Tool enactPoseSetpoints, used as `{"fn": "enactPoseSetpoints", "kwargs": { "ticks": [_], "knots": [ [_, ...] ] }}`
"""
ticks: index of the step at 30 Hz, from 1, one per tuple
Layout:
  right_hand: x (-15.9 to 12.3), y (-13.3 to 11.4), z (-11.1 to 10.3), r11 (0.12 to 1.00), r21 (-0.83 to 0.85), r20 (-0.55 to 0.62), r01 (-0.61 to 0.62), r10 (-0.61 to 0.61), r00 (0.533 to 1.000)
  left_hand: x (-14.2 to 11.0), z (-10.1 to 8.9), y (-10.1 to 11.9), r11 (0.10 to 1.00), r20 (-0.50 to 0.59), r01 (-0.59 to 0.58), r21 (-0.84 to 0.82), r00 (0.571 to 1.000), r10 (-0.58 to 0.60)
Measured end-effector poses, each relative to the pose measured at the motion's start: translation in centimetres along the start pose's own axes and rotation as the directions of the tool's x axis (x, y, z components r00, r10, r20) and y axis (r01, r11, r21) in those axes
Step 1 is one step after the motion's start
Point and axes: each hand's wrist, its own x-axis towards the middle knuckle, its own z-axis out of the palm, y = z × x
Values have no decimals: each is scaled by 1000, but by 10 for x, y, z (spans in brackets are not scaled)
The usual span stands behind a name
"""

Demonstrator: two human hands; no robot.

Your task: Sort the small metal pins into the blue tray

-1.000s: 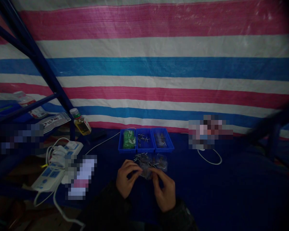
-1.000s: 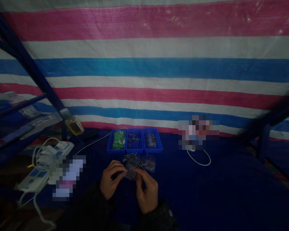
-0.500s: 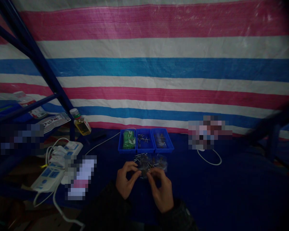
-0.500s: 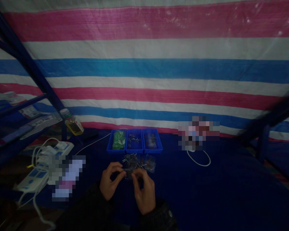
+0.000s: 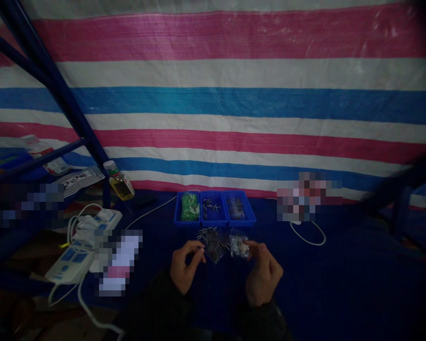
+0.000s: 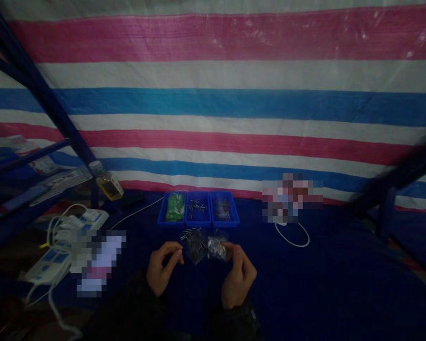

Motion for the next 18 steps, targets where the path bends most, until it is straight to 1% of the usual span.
{"fn": "enactPoseSetpoints", "kwargs": {
  "ticks": [1,3,5,7,9,12,14,16,18],
  "knots": [
    [9,-2,3,1000,2,17,-26,25,1000,0,0,1,1000,0,1,-3,1000,-1],
    [25,-4,9,997,2,158,-71,70,985,1,0,2,1000,-4,2,-9,1000,-2],
    [36,-4,11,996,-26,227,-87,91,970,1,1,2,1000,-14,1,-14,1000,-1],
    [37,1,9,995,-74,248,-64,80,965,1,1,2,1000,-20,-1,-20,1000,0],
    [29,9,4,993,-112,244,-24,51,968,1,1,2,1000,-12,1,-24,1000,-1],
    [13,18,-3,974,-210,249,87,-33,968,0,1,2,1000,-2,12,-25,1000,-12],
    [5,21,-3,934,-295,286,202,-116,951,0,1,2,1000,-8,15,-26,1000,-15],
    [1,21,-1,876,-351,357,332,-203,912,0,1,2,1000,-10,17,-22,1000,-17],
    [1,18,3,811,-371,453,451,-266,851,0,1,2,1000,-8,20,-16,1000,-20]
  ]
}}
